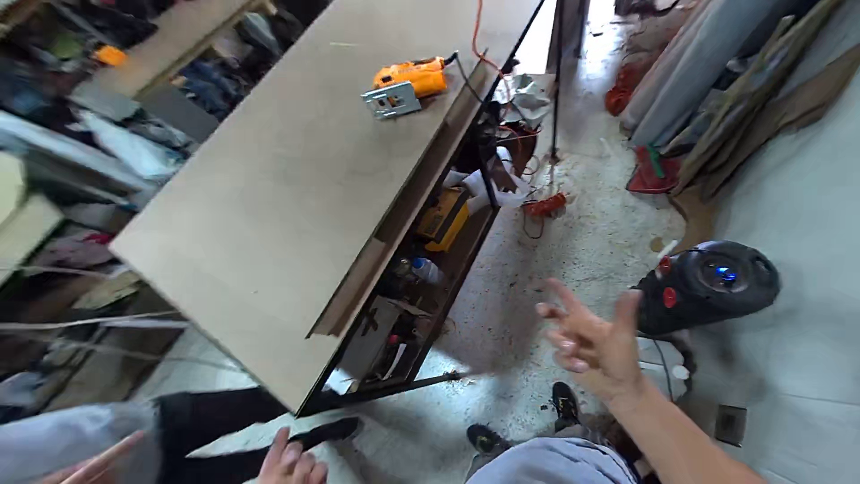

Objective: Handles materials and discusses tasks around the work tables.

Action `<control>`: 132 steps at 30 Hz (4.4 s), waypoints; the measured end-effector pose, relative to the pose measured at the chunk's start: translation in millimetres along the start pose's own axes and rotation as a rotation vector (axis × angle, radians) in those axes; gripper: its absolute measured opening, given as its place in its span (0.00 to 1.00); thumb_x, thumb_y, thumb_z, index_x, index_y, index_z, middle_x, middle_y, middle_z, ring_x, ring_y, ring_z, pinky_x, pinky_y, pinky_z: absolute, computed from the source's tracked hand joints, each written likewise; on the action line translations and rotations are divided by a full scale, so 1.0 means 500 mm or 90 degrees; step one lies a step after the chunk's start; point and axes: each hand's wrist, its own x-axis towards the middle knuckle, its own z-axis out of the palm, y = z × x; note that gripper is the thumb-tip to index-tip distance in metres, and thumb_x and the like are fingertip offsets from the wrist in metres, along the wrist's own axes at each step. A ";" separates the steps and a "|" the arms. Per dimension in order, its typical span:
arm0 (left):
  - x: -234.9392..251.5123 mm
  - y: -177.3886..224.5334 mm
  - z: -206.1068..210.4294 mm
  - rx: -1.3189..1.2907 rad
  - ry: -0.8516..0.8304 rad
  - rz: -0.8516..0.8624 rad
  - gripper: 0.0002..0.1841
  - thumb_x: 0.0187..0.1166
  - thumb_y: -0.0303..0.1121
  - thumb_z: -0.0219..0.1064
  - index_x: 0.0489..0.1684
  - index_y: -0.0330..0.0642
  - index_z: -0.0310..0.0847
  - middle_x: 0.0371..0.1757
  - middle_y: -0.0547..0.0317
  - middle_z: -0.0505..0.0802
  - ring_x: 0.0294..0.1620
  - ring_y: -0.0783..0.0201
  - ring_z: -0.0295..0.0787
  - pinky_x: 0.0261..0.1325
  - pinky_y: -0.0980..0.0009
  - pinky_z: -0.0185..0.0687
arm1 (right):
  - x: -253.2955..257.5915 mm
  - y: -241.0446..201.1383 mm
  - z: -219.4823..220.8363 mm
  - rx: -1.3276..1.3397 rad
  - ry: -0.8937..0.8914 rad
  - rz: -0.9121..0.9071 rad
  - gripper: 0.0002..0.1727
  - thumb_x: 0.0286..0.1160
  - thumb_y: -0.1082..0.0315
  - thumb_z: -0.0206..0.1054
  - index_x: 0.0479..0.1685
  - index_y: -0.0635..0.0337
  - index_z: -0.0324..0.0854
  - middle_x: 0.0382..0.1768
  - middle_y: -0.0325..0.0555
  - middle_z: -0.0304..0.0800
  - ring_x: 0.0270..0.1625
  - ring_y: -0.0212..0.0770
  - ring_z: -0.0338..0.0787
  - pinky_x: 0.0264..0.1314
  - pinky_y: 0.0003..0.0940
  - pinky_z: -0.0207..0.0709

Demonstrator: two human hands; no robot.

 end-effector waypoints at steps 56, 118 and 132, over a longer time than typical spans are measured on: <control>-0.120 -0.286 0.241 0.213 -0.252 -0.295 0.43 0.80 0.54 0.69 0.87 0.32 0.61 0.53 0.34 0.92 0.40 0.55 0.92 0.48 0.61 0.89 | 0.017 -0.077 -0.194 -0.057 -0.007 0.198 0.43 0.81 0.27 0.46 0.81 0.50 0.72 0.47 0.43 0.87 0.26 0.28 0.83 0.23 0.20 0.79; 0.674 -0.001 0.203 1.177 0.001 -0.314 0.45 0.79 0.39 0.61 0.98 0.62 0.36 0.27 0.55 0.92 0.34 0.50 0.93 0.39 0.46 0.86 | 0.769 0.235 0.227 -1.470 -0.495 -0.013 0.41 0.74 0.40 0.68 0.89 0.39 0.67 0.94 0.50 0.51 0.95 0.52 0.52 0.92 0.65 0.47; 0.680 0.005 0.188 1.183 -0.042 -0.305 0.45 0.78 0.41 0.61 0.98 0.59 0.38 0.26 0.57 0.92 0.33 0.52 0.92 0.38 0.46 0.86 | 0.767 0.238 0.237 -1.468 -0.464 0.024 0.40 0.72 0.40 0.69 0.88 0.38 0.69 0.95 0.47 0.51 0.95 0.50 0.52 0.92 0.64 0.50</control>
